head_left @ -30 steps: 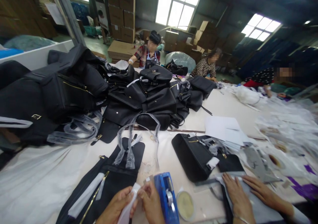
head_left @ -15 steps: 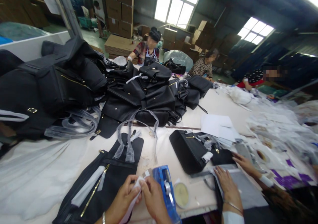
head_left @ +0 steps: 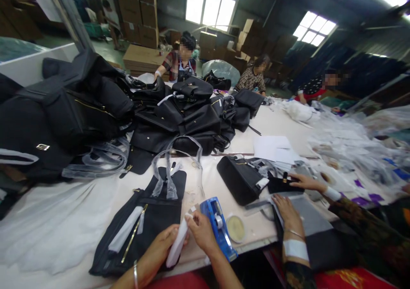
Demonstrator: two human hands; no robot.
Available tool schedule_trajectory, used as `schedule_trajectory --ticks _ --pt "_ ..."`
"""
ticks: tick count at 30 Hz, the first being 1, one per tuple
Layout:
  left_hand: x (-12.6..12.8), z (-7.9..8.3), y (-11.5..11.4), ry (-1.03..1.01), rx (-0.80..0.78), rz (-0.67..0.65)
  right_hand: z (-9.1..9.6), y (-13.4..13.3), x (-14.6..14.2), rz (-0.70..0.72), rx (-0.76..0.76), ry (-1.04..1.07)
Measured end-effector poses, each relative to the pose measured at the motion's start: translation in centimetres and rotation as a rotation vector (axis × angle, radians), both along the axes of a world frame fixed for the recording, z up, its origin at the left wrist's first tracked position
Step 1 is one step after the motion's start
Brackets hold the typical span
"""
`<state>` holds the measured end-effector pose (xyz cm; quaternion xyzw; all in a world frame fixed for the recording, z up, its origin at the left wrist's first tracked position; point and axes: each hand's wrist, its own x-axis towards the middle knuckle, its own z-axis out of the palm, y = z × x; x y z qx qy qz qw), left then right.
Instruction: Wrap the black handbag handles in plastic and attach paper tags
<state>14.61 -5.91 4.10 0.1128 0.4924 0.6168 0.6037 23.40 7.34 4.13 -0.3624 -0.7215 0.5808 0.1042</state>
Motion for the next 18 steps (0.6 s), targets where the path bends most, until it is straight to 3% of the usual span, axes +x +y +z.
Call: schedule_trajectory --ticks 7,12,18 --pt "0.3 0.2 -0.8 -0.108 -0.033 0.05 -0.6 -5.1 2.7 -0.233 -0.107 0.039" --pt "0.3 0.8 -0.8 -0.095 -0.021 0.066 -0.7 -8.8 3.8 -0.213 -0.025 0.031" --pt "0.5 1.2 -0.9 -0.039 -0.062 0.04 -0.8 -9.9 2.7 -0.249 0.123 0.003"
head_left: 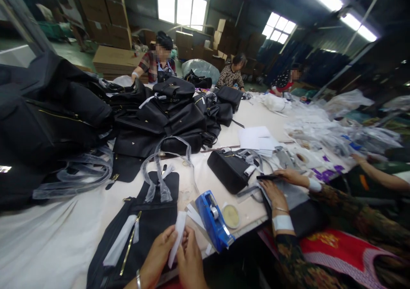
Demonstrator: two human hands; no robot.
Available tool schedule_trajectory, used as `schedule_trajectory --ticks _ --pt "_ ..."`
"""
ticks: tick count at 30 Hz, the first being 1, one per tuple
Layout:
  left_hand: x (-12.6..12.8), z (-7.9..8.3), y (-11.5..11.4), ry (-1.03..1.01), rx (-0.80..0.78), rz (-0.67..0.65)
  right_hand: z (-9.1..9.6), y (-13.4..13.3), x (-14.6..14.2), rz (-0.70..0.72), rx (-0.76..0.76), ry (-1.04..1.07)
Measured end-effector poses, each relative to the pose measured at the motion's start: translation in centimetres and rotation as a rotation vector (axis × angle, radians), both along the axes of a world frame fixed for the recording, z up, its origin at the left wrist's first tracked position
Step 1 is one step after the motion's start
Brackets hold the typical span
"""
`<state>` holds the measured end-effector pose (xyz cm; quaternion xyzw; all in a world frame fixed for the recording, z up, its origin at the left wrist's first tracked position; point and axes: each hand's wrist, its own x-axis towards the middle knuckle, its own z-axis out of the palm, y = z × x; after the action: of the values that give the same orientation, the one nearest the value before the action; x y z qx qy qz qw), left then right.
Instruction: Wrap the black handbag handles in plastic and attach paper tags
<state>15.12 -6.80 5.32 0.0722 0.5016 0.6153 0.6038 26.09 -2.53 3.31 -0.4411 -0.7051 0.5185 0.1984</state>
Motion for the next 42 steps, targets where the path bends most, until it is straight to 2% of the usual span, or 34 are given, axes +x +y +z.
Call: schedule_trajectory --ticks 5,8,10,12,14,16,18,23,30,35,39,42 --pt "0.5 -0.1 0.5 0.135 -0.055 0.017 -0.8 -0.6 -0.9 -0.047 0.252 -0.049" --pt "0.9 -0.4 0.7 0.207 -0.086 0.037 -1.2 -1.1 -0.1 -0.021 0.323 -0.056" --pt "1.2 -0.6 0.9 0.247 -0.095 0.062 -1.1 -1.1 1.1 0.054 0.288 -0.035" --pt "1.4 -0.8 0.9 0.275 -0.093 0.088 -0.6 -0.4 2.5 0.135 0.155 0.004" --pt "1.5 -1.0 1.0 0.299 -0.088 0.108 -0.1 0.8 3.4 0.086 -0.04 0.044" --pt "1.6 -1.3 1.0 0.326 -0.083 0.123 0.3 2.4 3.2 -0.033 -0.215 0.068" --pt "1.8 -1.6 1.0 0.383 -0.068 0.124 0.6 3.8 2.2 -0.065 -0.298 0.083" --pt "2.2 -1.5 0.9 0.62 -0.065 0.058 0.9 5.9 0.0 -0.004 -0.269 0.138" --pt "0.6 -1.5 -0.2 0.267 0.095 -0.157 -0.1 6.4 0.2 -0.016 -0.372 0.203" --pt "0.8 -2.0 0.2 0.175 0.1 -0.11 -0.3 5.8 0.0 -0.047 -0.385 0.199" --pt "1.3 -1.3 0.5 0.203 0.012 -0.065 0.0 4.1 1.2 -0.12 -0.234 0.073" --pt "1.2 -0.6 0.5 0.286 -0.019 -0.045 0.2 3.5 1.8 -0.099 -0.188 0.032"
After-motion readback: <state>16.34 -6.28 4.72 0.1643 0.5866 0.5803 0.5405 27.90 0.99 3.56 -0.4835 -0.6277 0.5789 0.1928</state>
